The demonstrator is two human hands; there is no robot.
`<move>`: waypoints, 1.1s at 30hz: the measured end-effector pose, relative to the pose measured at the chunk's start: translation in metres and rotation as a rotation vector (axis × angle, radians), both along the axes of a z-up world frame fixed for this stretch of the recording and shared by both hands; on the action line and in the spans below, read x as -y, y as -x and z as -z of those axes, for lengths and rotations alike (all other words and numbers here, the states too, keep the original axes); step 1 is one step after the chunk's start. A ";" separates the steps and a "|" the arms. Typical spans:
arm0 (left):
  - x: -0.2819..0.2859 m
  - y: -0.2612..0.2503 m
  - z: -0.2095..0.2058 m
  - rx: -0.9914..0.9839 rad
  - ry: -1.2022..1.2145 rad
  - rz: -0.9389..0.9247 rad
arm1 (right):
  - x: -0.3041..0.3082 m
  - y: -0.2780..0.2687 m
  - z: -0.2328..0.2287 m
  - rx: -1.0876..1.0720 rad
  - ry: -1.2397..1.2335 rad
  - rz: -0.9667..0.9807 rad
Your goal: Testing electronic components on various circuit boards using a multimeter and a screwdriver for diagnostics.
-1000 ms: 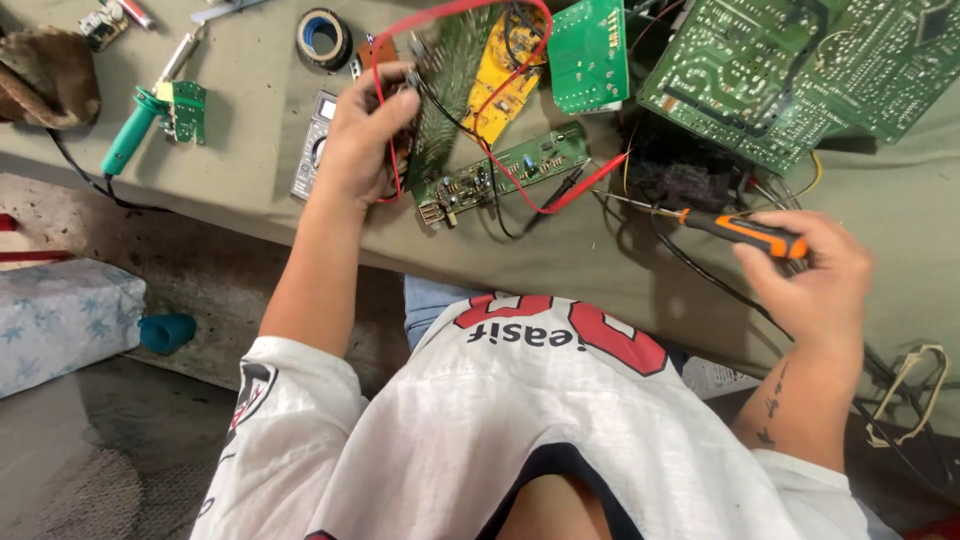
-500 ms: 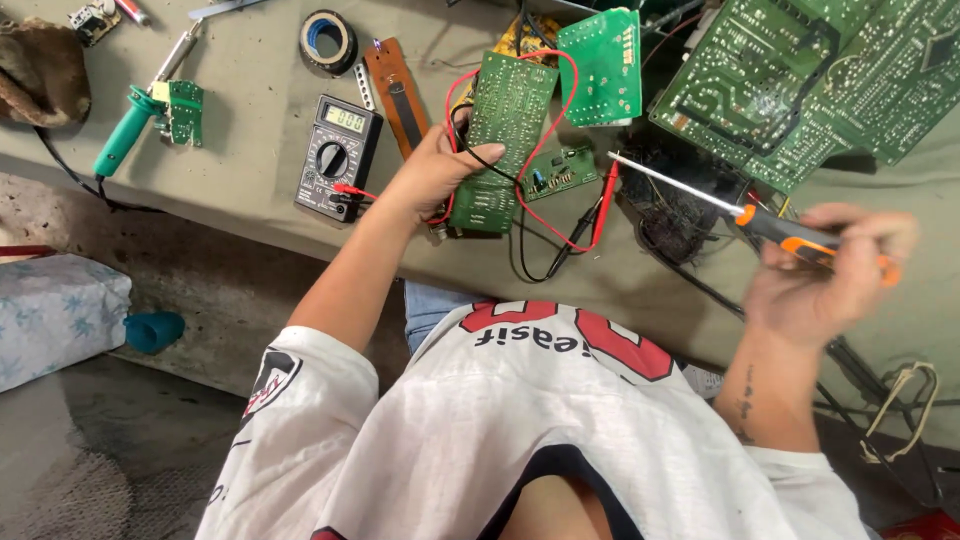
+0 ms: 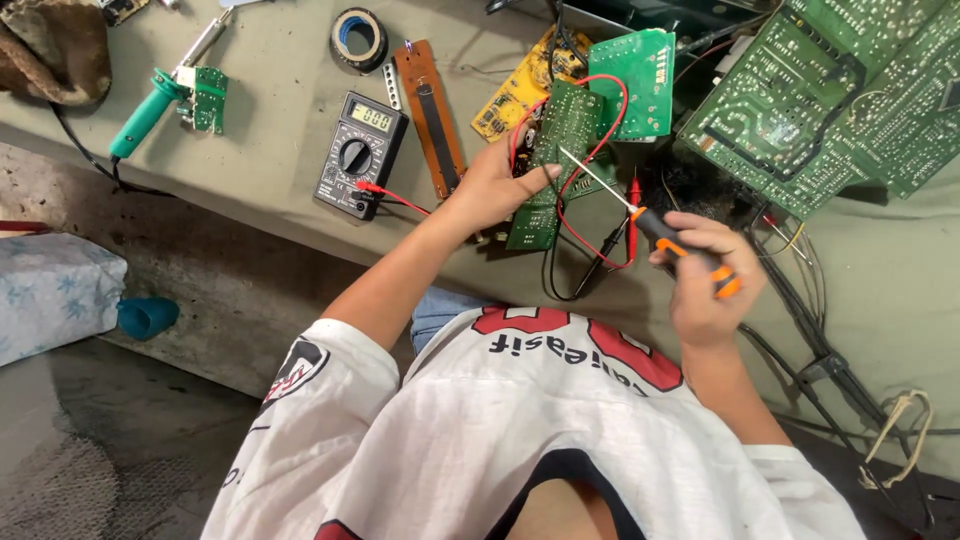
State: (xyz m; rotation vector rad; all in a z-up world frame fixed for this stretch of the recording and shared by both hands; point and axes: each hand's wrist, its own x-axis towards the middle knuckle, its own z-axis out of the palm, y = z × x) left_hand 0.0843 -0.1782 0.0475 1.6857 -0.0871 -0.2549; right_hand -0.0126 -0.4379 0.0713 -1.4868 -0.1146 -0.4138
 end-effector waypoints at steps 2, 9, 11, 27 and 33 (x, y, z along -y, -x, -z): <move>-0.004 0.003 -0.028 0.016 -0.144 0.034 | -0.001 -0.001 -0.005 0.075 0.078 -0.084; -0.010 0.000 -0.057 0.000 -0.130 0.263 | -0.006 -0.003 -0.026 0.259 0.330 -0.205; -0.019 -0.005 -0.029 -0.059 -0.109 0.291 | 0.004 -0.002 -0.016 0.251 0.288 -0.192; -0.059 -0.008 -0.025 0.248 -0.053 -0.204 | -0.017 0.010 -0.029 0.227 0.554 -0.224; -0.117 -0.021 -0.051 0.165 0.272 -0.517 | -0.017 0.006 -0.031 0.292 0.664 -0.221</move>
